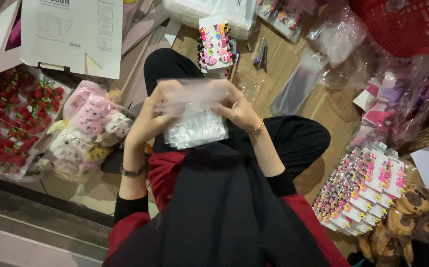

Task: The person sits on the floor and organizes various small items, including hair clips and plastic bags. They pick up items, place them into clear plastic bags, and arrange them on the floor.

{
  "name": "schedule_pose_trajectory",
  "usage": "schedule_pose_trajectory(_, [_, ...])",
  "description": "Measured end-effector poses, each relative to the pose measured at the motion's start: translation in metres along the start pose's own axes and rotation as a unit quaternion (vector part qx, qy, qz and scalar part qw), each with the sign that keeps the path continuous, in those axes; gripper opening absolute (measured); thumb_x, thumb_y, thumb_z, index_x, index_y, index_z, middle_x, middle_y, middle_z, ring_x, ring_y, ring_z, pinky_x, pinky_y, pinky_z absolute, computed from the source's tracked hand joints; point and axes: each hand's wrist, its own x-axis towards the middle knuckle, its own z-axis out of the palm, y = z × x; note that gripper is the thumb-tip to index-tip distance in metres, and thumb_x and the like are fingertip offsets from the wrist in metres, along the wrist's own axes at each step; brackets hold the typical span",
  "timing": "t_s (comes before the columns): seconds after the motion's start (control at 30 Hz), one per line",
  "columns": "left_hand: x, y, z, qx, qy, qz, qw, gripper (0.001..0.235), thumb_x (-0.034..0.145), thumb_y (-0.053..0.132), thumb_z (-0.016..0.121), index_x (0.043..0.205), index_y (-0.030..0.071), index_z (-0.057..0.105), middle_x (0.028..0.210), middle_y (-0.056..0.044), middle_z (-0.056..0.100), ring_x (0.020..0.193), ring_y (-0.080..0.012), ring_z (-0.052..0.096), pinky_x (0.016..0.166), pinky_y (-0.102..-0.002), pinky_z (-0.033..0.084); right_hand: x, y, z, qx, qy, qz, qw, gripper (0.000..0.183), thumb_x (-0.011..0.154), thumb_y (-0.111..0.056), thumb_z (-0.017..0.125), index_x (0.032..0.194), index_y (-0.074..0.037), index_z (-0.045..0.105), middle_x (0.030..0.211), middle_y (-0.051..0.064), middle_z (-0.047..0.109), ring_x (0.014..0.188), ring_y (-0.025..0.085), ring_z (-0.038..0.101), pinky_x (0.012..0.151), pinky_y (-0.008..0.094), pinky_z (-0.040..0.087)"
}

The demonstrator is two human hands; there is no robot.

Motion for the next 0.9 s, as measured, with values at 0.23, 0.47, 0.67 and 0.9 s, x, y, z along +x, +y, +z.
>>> schedule_pose_trajectory(0.23, [0.009, -0.006, 0.013, -0.105, -0.044, 0.006, 0.993, 0.036, 0.077, 0.004, 0.065, 0.112, 0.005, 0.070, 0.107, -0.014, 0.069, 0.094, -0.0243, 0.066, 0.080, -0.039, 0.055, 0.002, 0.006, -0.015, 0.085, 0.008, -0.016, 0.996, 0.057, 0.082, -0.007, 0.078, 0.138, -0.007, 0.064, 0.134, 0.013, 0.069, 0.111, 0.010, 0.065, 0.091, 0.031, 0.057])
schedule_pose_trajectory(0.47, [0.014, -0.001, 0.014, -0.175, -0.086, 0.036, 0.980, 0.035, 0.071, -0.008, 0.053, 0.095, 0.002, 0.078, 0.113, -0.026, 0.071, 0.095, -0.0302, 0.064, 0.071, -0.032, 0.048, 0.000, -0.020, -0.004, 0.092, -0.071, -0.046, 0.992, 0.024, 0.073, 0.001, 0.059, 0.086, 0.003, 0.079, 0.131, 0.034, 0.064, 0.108, 0.033, 0.070, 0.084, 0.034, 0.057])
schedule_pose_trajectory(0.67, [0.011, 0.002, 0.011, -0.175, -0.156, 0.005, 0.972, 0.032, 0.078, 0.002, 0.058, 0.104, 0.000, 0.077, 0.125, -0.028, 0.067, 0.099, -0.0317, 0.064, 0.073, -0.035, 0.051, -0.005, -0.026, -0.009, 0.048, -0.070, -0.044, 0.995, 0.021, 0.071, 0.002, 0.059, 0.078, 0.002, 0.079, 0.125, 0.031, 0.068, 0.103, 0.030, 0.071, 0.081, 0.032, 0.056])
schedule_pose_trajectory(0.9, [0.004, -0.016, 0.026, -0.381, -0.185, -0.037, 0.905, 0.072, 0.092, 0.065, 0.057, 0.121, -0.001, 0.055, 0.151, -0.029, 0.042, 0.114, -0.0336, 0.063, 0.076, -0.049, 0.063, 0.002, -0.035, -0.028, -0.086, -0.093, -0.042, 0.991, 0.035, 0.066, 0.004, 0.049, 0.079, -0.006, 0.080, 0.128, 0.024, 0.070, 0.103, 0.027, 0.070, 0.084, 0.029, 0.050])
